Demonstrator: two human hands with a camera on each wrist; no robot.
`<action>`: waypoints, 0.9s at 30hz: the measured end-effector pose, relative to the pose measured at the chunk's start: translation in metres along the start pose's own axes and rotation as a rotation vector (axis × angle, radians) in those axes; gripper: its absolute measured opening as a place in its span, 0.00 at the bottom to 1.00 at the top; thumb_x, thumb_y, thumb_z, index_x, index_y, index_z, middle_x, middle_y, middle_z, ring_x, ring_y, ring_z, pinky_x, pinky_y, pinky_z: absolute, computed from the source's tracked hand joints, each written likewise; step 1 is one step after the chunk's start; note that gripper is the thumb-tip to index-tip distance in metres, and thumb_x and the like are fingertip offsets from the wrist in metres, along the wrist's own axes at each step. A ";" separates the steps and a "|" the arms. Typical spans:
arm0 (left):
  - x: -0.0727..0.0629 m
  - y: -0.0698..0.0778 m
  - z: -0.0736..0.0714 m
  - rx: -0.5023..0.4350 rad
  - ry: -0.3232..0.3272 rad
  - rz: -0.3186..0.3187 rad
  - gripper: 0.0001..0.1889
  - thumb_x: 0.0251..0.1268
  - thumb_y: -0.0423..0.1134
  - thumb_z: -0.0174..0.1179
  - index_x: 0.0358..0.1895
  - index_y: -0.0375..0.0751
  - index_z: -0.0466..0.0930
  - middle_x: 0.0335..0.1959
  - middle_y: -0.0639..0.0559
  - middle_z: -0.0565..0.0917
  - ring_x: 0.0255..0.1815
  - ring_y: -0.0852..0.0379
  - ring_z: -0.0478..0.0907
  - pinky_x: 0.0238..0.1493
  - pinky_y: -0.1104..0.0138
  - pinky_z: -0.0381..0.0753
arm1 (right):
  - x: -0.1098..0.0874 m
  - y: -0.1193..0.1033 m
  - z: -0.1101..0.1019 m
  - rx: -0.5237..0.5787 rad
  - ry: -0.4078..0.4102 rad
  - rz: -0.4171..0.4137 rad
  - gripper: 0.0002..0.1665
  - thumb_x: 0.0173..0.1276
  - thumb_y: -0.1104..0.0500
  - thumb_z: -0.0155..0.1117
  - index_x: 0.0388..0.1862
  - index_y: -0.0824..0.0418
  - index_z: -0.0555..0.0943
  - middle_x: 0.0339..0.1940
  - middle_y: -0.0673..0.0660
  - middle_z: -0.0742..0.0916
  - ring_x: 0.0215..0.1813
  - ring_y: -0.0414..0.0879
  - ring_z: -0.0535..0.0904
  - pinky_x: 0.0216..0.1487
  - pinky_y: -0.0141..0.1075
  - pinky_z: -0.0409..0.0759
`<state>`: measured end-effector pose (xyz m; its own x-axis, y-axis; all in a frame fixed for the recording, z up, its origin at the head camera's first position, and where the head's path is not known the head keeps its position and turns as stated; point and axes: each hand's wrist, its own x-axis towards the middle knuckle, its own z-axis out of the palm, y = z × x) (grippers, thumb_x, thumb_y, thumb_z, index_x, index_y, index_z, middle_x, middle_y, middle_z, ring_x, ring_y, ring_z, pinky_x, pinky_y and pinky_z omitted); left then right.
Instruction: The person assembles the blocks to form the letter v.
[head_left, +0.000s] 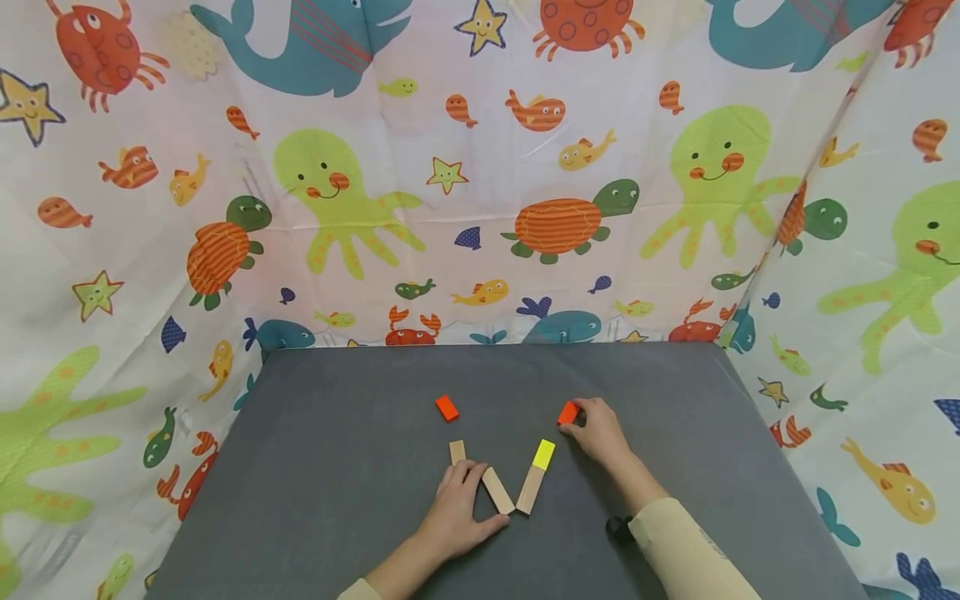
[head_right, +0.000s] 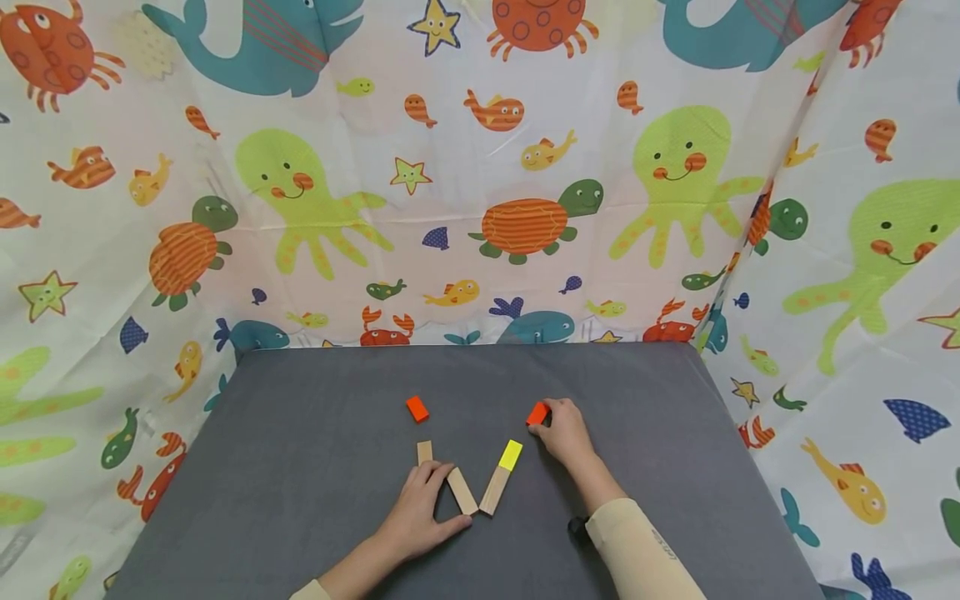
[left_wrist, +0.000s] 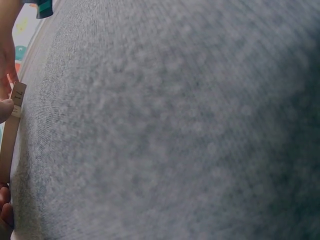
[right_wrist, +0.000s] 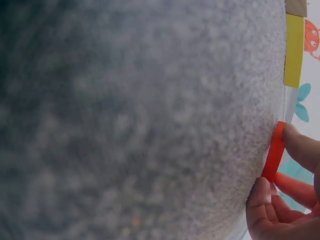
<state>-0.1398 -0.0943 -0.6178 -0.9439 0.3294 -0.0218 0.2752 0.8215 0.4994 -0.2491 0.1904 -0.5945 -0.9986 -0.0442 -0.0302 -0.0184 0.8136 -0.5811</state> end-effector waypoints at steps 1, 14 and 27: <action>0.000 0.000 0.000 -0.001 0.000 0.001 0.46 0.53 0.69 0.68 0.70 0.45 0.70 0.62 0.50 0.72 0.60 0.51 0.68 0.60 0.51 0.76 | 0.000 0.000 0.000 -0.002 -0.001 0.004 0.36 0.61 0.54 0.77 0.64 0.71 0.77 0.58 0.70 0.81 0.56 0.61 0.78 0.60 0.55 0.76; -0.002 0.001 -0.001 -0.036 0.021 0.023 0.45 0.54 0.66 0.69 0.71 0.45 0.70 0.62 0.49 0.71 0.61 0.50 0.69 0.60 0.50 0.76 | -0.004 -0.003 -0.003 0.019 0.023 0.010 0.34 0.61 0.53 0.77 0.62 0.68 0.80 0.55 0.66 0.82 0.53 0.58 0.79 0.56 0.53 0.77; -0.004 -0.001 0.002 -0.024 0.040 0.039 0.44 0.54 0.67 0.69 0.70 0.45 0.70 0.61 0.49 0.72 0.60 0.51 0.69 0.59 0.50 0.75 | -0.012 -0.017 -0.002 0.067 0.004 0.019 0.35 0.61 0.53 0.78 0.63 0.66 0.79 0.58 0.65 0.81 0.53 0.56 0.80 0.55 0.52 0.79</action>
<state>-0.1360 -0.0958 -0.6197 -0.9393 0.3417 0.0320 0.3075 0.7967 0.5202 -0.2365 0.1782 -0.5822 -0.9989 -0.0269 -0.0382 0.0034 0.7737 -0.6336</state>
